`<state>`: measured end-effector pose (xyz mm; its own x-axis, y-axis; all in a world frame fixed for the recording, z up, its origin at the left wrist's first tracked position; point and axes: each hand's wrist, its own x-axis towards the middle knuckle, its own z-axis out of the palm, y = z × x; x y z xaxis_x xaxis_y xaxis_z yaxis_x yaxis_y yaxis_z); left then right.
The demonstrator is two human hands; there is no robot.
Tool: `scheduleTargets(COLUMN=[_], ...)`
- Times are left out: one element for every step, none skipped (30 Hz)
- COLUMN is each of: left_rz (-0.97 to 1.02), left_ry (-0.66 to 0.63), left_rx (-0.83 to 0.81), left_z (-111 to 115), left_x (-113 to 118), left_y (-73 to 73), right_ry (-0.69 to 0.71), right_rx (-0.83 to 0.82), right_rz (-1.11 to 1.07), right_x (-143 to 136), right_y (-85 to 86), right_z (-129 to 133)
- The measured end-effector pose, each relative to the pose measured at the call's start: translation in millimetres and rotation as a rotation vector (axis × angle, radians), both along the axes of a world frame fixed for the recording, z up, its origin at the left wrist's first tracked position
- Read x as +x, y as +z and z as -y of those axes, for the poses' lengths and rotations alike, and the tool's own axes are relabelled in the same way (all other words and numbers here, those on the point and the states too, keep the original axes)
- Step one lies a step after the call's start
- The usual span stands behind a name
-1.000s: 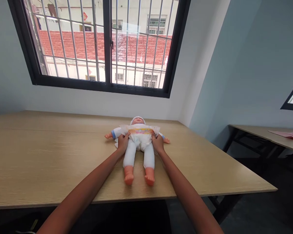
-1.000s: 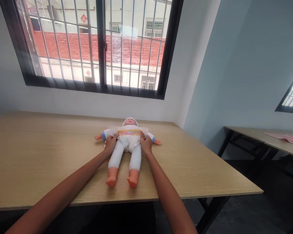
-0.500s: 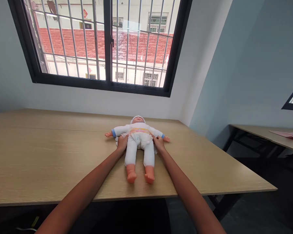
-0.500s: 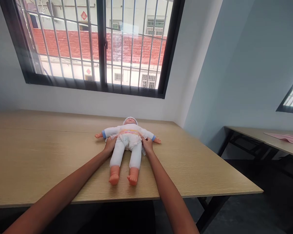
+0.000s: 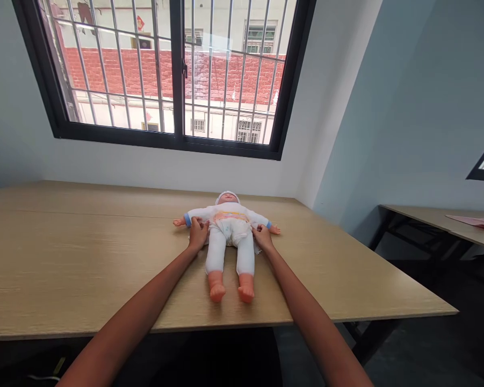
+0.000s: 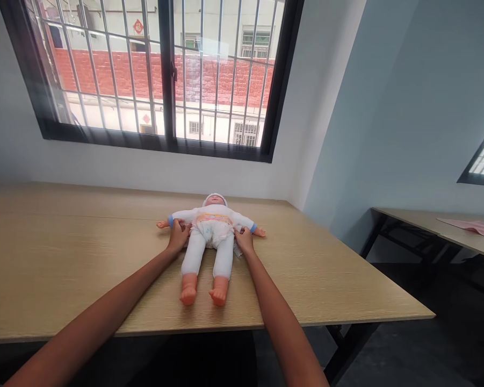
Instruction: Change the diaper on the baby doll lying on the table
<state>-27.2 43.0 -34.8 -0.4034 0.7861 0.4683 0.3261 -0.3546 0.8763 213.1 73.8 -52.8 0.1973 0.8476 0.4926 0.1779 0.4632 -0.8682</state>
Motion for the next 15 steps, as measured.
scheduleTargets(left_rz=[0.01,0.02,0.029,0.038,0.047,0.055,0.062,0.066,0.067,0.064,0.058,0.048,0.034,0.016,-0.005], left_ry=[0.012,0.026,0.04,0.053,0.065,0.077,0.09,0.1,0.107,0.108,0.104,0.088,0.058,0.015,-0.041], left_rx=[0.007,0.015,0.024,0.033,0.042,0.051,0.061,0.071,0.08,0.089,0.097,0.104,0.112,0.118,0.122], left_z=[0,0,1,2,2,3,5,6,8,11,14,17,20,23,26], left_x=[-1,-2,-3,-5,-7,-8,-9,-9,-8,-7,-4,0,5,10,16], left_y=[1.3,2.9,4.9,7.0,9.3,11.7,14.0,16.4,18.6,20.8,23.0,25.0,26.9,28.5,29.6], right_ry=[-0.02,-0.039,-0.057,-0.074,-0.091,-0.109,-0.131,-0.155,-0.179,-0.202,-0.218,-0.222,-0.205,-0.17,-0.116], right_rx=[-0.018,-0.035,-0.048,-0.054,-0.056,-0.055,-0.051,-0.047,-0.043,-0.037,-0.025,-0.003,0.026,0.057,0.082], right_rz=[0.001,0.001,0.0,-0.003,-0.008,-0.014,-0.023,-0.033,-0.043,-0.052,-0.062,-0.069,-0.073,-0.073,-0.071], right_x=[1,1,2,3,4,5,6,8,9,9,9,7,5,1,-3], right_y=[-0.5,-0.6,-0.4,0.4,1.7,3.8,6.5,9.8,13.5,17.5,21.5,25.2,28.2,30.4,31.5], right_z=[-1,-1,-2,-2,-2,-1,0,2,5,8,11,15,19,23,26])
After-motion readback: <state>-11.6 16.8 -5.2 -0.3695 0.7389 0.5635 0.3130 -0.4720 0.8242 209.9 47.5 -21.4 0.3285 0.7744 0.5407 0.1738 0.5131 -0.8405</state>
